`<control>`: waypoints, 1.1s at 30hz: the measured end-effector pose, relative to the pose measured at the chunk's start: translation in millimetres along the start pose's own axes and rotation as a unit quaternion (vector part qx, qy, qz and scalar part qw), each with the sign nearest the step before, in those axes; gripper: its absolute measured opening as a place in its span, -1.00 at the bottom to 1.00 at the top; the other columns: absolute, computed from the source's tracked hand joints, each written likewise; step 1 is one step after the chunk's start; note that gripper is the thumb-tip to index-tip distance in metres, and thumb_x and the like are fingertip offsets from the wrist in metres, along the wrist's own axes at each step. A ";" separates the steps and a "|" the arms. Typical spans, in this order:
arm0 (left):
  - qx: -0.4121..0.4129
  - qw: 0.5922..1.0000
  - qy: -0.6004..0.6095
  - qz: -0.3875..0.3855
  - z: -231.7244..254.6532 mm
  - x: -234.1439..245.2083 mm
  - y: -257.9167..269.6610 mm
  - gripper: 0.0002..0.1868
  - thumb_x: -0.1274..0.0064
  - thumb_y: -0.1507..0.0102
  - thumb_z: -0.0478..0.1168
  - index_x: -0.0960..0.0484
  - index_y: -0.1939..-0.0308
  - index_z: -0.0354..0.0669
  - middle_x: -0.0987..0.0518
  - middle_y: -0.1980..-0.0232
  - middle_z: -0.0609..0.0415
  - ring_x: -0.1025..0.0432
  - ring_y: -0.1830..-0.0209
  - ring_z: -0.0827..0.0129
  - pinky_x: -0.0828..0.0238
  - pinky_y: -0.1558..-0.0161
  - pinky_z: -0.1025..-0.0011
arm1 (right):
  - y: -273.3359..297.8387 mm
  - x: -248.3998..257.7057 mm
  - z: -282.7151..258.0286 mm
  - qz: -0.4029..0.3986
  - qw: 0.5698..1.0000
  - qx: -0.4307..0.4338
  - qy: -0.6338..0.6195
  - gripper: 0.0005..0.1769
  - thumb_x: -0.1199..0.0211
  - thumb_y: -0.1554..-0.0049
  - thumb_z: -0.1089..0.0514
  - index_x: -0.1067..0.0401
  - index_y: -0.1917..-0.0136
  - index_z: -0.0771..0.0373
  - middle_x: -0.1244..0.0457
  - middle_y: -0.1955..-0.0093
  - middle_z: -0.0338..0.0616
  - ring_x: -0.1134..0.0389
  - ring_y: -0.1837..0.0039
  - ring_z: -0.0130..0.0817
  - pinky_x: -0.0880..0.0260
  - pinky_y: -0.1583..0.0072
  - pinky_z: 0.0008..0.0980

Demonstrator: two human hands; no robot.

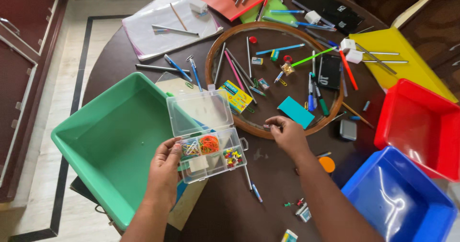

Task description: The person sorts various stationery items from a cluttered table into a small compartmentalized plastic box. They pick up paper clips, rubber bands, and other small items, placing them into the box while occasionally moving other items like pens and notebooks aside.

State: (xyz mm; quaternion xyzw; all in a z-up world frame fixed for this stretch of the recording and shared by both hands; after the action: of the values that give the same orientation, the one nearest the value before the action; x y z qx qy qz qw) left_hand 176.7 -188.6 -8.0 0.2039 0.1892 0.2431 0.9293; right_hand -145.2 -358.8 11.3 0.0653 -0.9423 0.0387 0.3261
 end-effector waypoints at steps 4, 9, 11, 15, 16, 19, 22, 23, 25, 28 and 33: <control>-0.006 1.000 -0.008 0.028 20.2 24.8 -20.3 -0.71 0.11 -0.40 -0.08 -0.55 -0.15 -0.01 -0.62 0.01 0.18 -0.51 0.09 0.46 -0.49 0.19 0.32 | -46.6 -44.8 -0.6 0.004 0.988 0.064 0.144 -0.75 -0.31 -0.13 0.06 -0.60 -0.08 0.09 -0.39 0.02 -0.02 -0.44 0.00 -0.05 -0.42 -0.06 -0.13; 0.002 1.000 0.003 0.031 19.3 34.7 -35.8 -0.71 0.11 -0.40 -0.08 -0.55 -0.14 -0.01 -0.63 0.00 0.18 -0.52 0.09 0.45 -0.51 0.19 0.33 | -71.7 -75.1 -10.9 0.020 0.960 0.085 0.264 -0.78 -0.35 -0.09 0.02 -0.60 0.04 0.16 -0.36 0.01 0.01 -0.41 -0.05 0.05 -0.39 -0.05 -0.03; 0.010 0.999 0.008 0.030 17.6 35.5 -38.8 -0.70 0.12 -0.39 -0.08 -0.54 -0.15 -0.01 -0.64 0.00 0.17 -0.52 0.09 0.45 -0.51 0.19 0.32 | -73.6 -72.5 -18.1 0.016 0.962 0.060 0.266 -0.80 -0.34 -0.12 0.03 -0.60 0.06 0.17 -0.37 0.03 -0.01 -0.41 -0.05 0.02 -0.40 -0.06 -0.05; 0.017 1.000 0.013 0.011 12.9 28.1 -38.0 -0.69 0.11 -0.38 -0.07 -0.55 -0.15 -0.02 -0.64 0.01 0.17 -0.52 0.09 0.44 -0.52 0.19 0.31 | -50.9 -51.4 -55.8 0.039 0.994 0.039 0.090 -0.78 -0.36 -0.13 0.08 -0.57 0.01 0.22 -0.39 0.03 -0.06 -0.46 0.07 -0.18 -0.43 0.02 -0.24; 0.016 1.000 0.018 0.001 13.4 24.7 -39.4 -0.69 0.10 -0.38 -0.07 -0.54 -0.15 -0.03 -0.64 0.00 0.17 -0.53 0.09 0.44 -0.53 0.19 0.31 | -42.0 -47.6 -69.1 0.042 0.998 0.036 0.017 -0.78 -0.35 -0.14 0.10 -0.56 -0.01 0.24 -0.39 0.03 -0.08 -0.47 0.11 -0.25 -0.43 0.06 -0.31; 0.010 1.000 0.021 -0.019 10.5 16.3 -39.6 -0.68 0.09 -0.37 -0.07 -0.54 -0.15 -0.03 -0.64 0.00 0.17 -0.52 0.09 0.45 -0.53 0.19 0.31 | -11.8 -70.2 -123.3 -0.057 0.990 0.095 -0.083 -0.82 -0.35 -0.16 0.15 -0.58 -0.03 0.24 -0.41 0.06 -0.11 -0.45 0.09 -0.36 -0.45 0.04 -0.42; -0.004 1.000 0.011 -0.027 9.4 11.4 -37.4 -0.68 0.09 -0.38 -0.06 -0.54 -0.16 -0.03 -0.63 0.00 0.16 -0.51 0.09 0.46 -0.52 0.19 0.32 | 16.1 -103.2 -173.9 -0.144 0.965 0.217 -0.024 -0.83 -0.37 -0.15 0.16 -0.59 -0.03 0.20 -0.42 0.05 -0.10 -0.46 0.06 -0.30 -0.45 0.01 -0.38; -0.006 1.000 0.009 -0.029 9.8 10.1 -36.6 -0.67 0.08 -0.38 -0.06 -0.54 -0.16 -0.04 -0.63 0.00 0.15 -0.50 0.09 0.47 -0.52 0.19 0.32 | 23.2 -108.1 -184.2 -0.161 0.949 0.270 0.002 -0.83 -0.38 -0.15 0.16 -0.59 -0.03 0.19 -0.42 0.04 -0.08 -0.46 0.05 -0.26 -0.45 0.00 -0.37; -0.001 1.000 0.008 -0.025 11.0 12.1 -35.3 -0.67 0.08 -0.38 -0.06 -0.55 -0.16 -0.04 -0.64 0.00 0.15 -0.51 0.08 0.46 -0.52 0.19 0.32 | 2.0 -97.2 -161.6 -0.114 0.979 0.167 -0.008 -0.81 -0.35 -0.14 0.15 -0.60 -0.05 0.17 -0.43 0.03 -0.08 -0.49 0.07 -0.26 -0.47 0.01 -0.36; 0.014 1.000 0.012 -0.004 13.8 24.9 -33.5 -0.68 0.09 -0.38 -0.06 -0.55 -0.16 -0.03 -0.64 0.00 0.15 -0.52 0.09 0.44 -0.52 0.18 0.33 | -30.8 -84.2 -113.0 -0.083 0.994 0.065 0.012 -0.76 -0.25 -0.17 0.17 -0.58 -0.10 0.14 -0.44 0.05 -0.03 -0.52 0.05 -0.20 -0.46 -0.03 -0.30; 0.006 1.000 0.015 0.020 20.2 43.1 -33.6 -0.68 0.11 -0.38 -0.07 -0.54 -0.15 -0.04 -0.64 -0.01 0.14 -0.53 0.08 0.44 -0.52 0.19 0.32 | -56.0 -94.5 -66.4 -0.085 0.981 0.132 0.117 -0.68 -0.23 -0.12 0.18 -0.53 -0.16 0.13 -0.40 -0.11 -0.02 -0.40 -0.16 -0.03 -0.38 -0.20 -0.12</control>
State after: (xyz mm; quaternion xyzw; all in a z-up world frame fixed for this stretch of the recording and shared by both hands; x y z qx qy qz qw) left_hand 233.3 -198.4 -17.6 0.2095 0.2007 0.2631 0.9201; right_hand -22.9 -397.2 6.5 0.1828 -0.8752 0.1425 0.4246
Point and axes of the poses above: each hand's wrist, its own y-axis away from the middle knuckle, its own x-axis out of the back of the hand, z = x × y, the point moved 9 cm from there along -y, towards the middle knuckle
